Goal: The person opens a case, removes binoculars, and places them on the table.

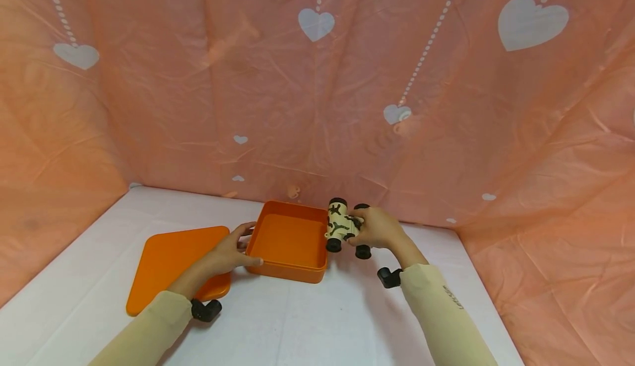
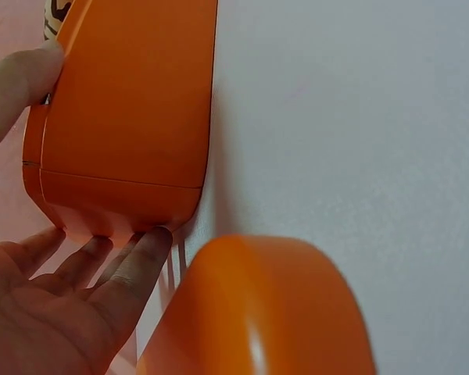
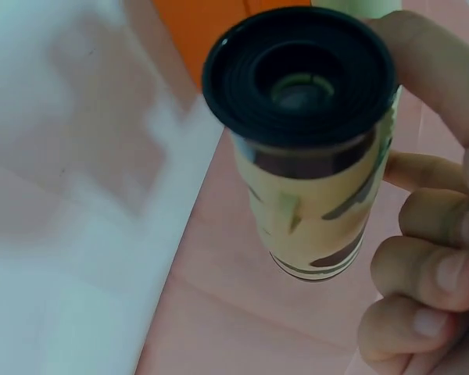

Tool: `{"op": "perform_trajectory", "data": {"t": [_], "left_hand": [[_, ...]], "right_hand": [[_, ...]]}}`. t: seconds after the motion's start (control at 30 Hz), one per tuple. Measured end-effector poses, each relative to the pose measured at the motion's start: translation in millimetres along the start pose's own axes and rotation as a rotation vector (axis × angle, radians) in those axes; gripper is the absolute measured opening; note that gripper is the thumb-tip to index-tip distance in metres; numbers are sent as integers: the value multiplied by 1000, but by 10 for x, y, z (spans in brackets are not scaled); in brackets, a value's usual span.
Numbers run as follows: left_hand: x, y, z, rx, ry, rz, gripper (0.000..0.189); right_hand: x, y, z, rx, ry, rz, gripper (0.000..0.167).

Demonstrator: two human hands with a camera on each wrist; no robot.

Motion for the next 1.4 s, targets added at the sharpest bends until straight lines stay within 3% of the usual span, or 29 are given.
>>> {"op": "perform_trajectory", "data": {"t": [0.83, 1.4], "left_hand": [[5, 24, 15, -11, 4, -2, 95], [14, -7, 9, 8, 11, 3, 95]], "right_hand": [[-118, 242, 90, -53, -27, 37, 73], [-224, 389, 378, -19, -36, 69, 68]]}}
Point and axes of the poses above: each hand's wrist, its own x-axis towards the middle knuckle, its own z-axis out of the palm, y = z × x, the point moved 1 cm from there along x, towards the middle knuckle, and after that the axes turned 12 degrees about -x, right-handed, at the moved point
